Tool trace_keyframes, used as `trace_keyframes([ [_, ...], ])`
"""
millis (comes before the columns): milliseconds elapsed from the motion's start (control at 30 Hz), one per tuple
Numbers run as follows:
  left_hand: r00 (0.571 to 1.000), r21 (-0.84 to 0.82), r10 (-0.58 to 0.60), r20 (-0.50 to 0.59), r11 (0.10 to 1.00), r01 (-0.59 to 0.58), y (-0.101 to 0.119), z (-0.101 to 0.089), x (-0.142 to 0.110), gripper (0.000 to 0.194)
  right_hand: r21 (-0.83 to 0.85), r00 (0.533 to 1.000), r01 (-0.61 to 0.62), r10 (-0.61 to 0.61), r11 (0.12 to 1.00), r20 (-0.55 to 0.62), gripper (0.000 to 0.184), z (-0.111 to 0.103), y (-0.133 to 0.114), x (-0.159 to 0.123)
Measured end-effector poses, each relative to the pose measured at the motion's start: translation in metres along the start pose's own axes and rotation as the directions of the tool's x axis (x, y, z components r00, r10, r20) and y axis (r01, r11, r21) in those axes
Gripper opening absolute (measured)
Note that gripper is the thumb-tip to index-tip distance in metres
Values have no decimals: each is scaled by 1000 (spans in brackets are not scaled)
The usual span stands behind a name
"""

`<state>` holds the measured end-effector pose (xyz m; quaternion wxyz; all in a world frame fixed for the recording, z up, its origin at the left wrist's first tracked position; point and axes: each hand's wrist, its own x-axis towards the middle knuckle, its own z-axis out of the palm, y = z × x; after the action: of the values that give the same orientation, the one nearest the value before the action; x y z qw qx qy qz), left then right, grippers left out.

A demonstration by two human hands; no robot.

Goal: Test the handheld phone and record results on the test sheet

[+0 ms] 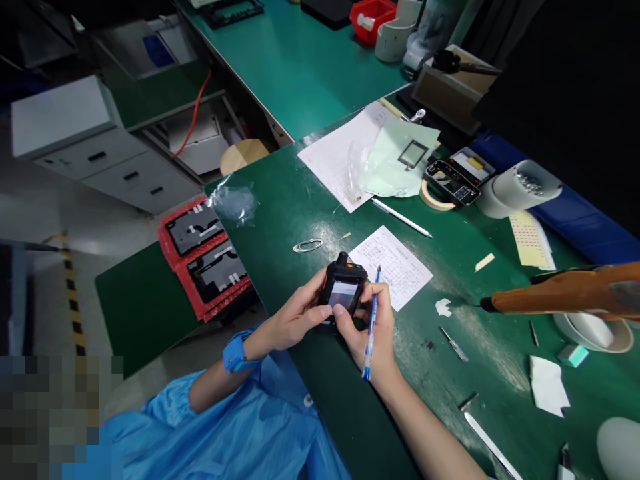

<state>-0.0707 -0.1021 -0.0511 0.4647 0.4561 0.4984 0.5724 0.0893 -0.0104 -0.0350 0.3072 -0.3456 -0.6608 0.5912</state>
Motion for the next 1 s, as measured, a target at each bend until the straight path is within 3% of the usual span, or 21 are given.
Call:
trace_keyframes([
  [200, 1000, -23, -15, -18, 1000, 14, 3, 2, 1, 70, -3, 1000, 7, -7, 1000, -19, 41, 1, 1, -1],
  [667, 993, -238, -91, -72, 969, 71, -10, 1, -2, 69, 141, 995, 68, -78, 988, 69, 28, -3, 3, 1],
  [1000, 999, -189, -25, -37, 982, 18, -4, 1, 1, 66, 115, 998, 41, -45, 993, 32, 33, -2, 4, 2],
])
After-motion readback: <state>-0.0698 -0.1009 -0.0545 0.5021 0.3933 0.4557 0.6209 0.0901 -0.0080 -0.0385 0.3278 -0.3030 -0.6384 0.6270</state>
